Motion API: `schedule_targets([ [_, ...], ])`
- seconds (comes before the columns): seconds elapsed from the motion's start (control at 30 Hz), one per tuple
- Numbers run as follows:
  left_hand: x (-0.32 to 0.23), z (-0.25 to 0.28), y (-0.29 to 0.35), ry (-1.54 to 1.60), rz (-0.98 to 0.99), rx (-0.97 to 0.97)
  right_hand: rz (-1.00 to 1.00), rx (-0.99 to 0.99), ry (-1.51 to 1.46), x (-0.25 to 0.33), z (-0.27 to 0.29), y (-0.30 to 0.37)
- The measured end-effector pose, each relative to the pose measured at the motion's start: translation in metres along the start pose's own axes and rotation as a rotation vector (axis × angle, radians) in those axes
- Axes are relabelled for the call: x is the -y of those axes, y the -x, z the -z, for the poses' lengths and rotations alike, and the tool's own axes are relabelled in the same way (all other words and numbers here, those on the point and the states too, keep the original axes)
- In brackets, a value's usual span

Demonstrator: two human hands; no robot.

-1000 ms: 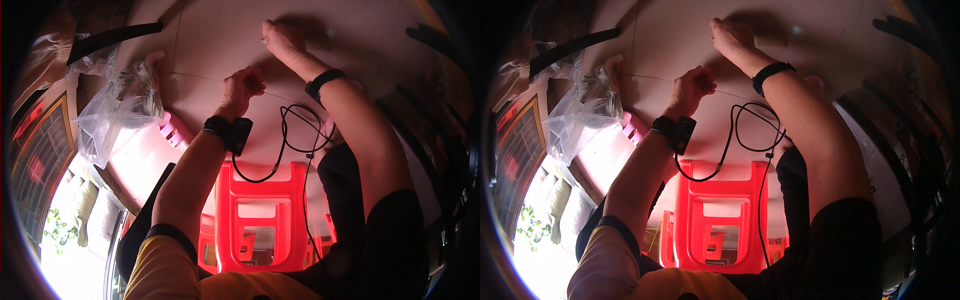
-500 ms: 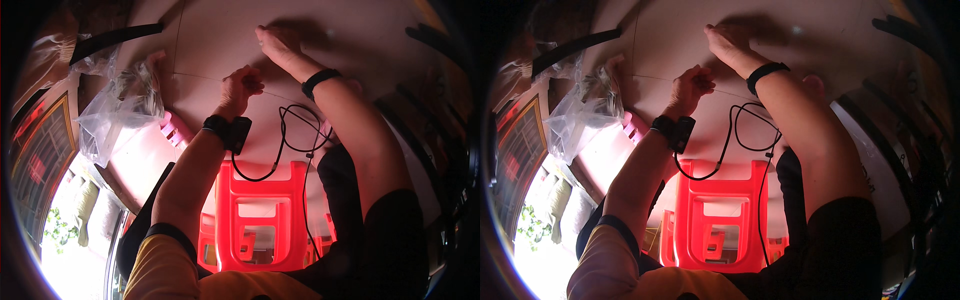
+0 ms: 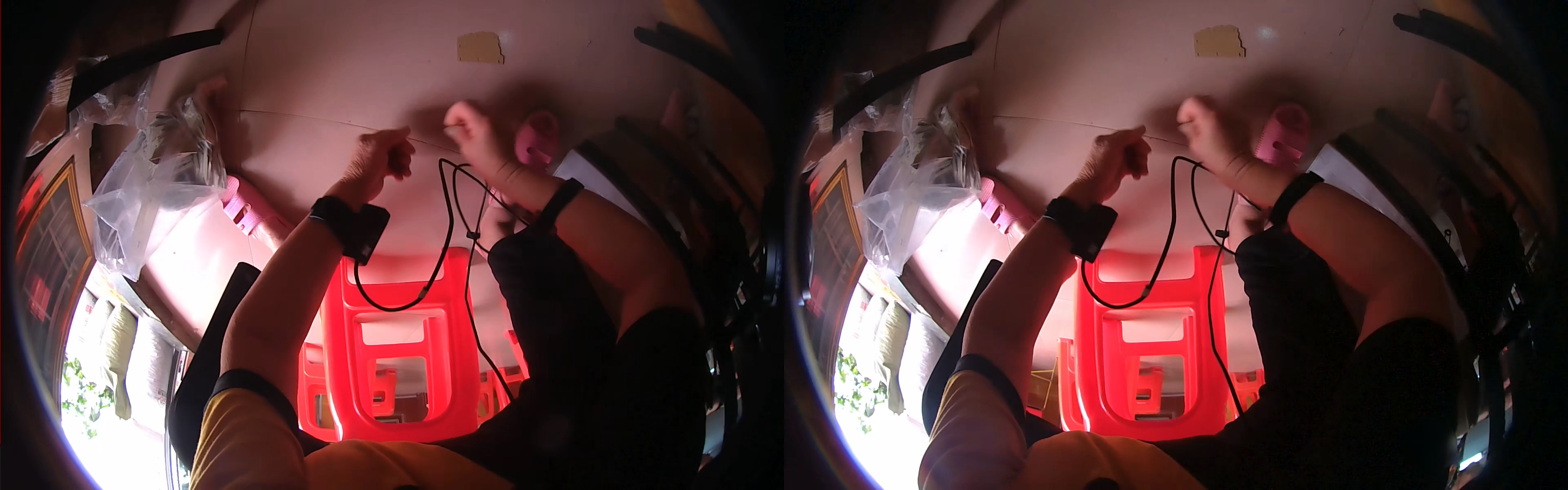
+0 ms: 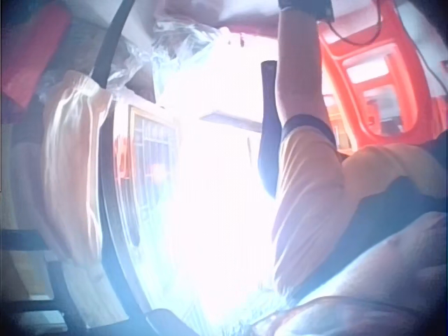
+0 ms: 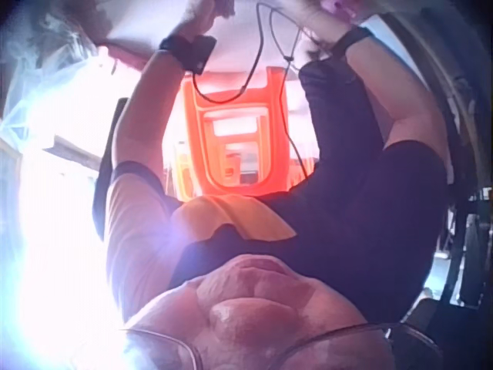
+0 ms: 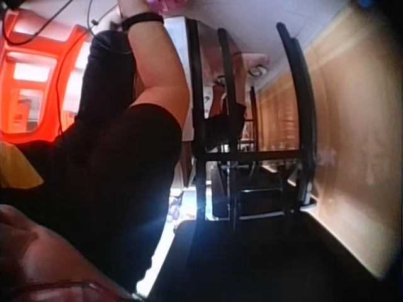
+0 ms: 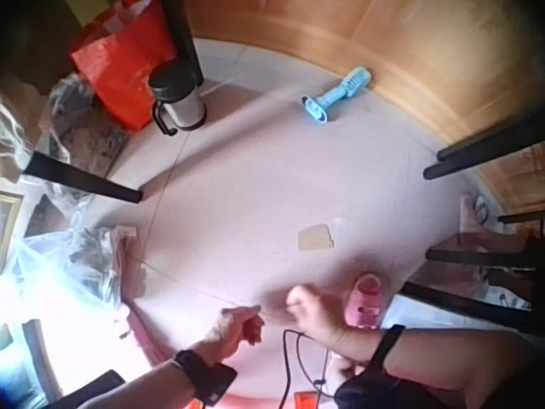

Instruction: Assembling small metal rivets and labels onto shoe components.

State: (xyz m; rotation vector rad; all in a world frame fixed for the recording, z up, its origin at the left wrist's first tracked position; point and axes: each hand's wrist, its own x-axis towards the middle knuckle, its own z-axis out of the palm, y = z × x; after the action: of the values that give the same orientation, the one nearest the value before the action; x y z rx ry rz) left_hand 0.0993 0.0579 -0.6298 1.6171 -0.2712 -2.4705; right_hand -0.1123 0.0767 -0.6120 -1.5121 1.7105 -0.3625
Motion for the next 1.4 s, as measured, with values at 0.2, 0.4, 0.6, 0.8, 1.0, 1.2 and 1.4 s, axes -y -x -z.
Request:
schedule_targets([
  [0.2, 0.043, -0.008, 0.014, -0.123, 0.105, 0.0, 0.112, -0.062, 0.198, -0.051, 0.0, -0.004],
  [0.4, 0.049, -0.012, 0.015, -0.084, 0.07, -0.035, 0.181, 0.045, 0.45, -0.059, -0.013, -0.009],
  [0.6, 0.031, -0.021, 0.006, -0.032, -0.016, -0.074, 0.184, 0.166, 0.635, -0.052, -0.011, -0.012],
  [0.8, 0.016, -0.019, 0.003, 0.012, -0.022, -0.062, 0.064, 0.219, 0.702, -0.04, -0.01, -0.018],
  [1.0, 0.012, -0.023, 0.0, 0.034, -0.022, -0.041, -0.033, 0.162, 0.425, -0.039, 0.0, -0.019],
  [1.2, 0.008, -0.034, -0.014, 0.284, -0.008, 0.026, 0.344, 0.121, 0.027, 0.017, -0.005, 0.007],
  [1.4, -0.016, -0.036, -0.013, 0.035, -0.042, 0.004, 0.237, 0.037, -0.016, -0.007, 0.018, -0.023],
])
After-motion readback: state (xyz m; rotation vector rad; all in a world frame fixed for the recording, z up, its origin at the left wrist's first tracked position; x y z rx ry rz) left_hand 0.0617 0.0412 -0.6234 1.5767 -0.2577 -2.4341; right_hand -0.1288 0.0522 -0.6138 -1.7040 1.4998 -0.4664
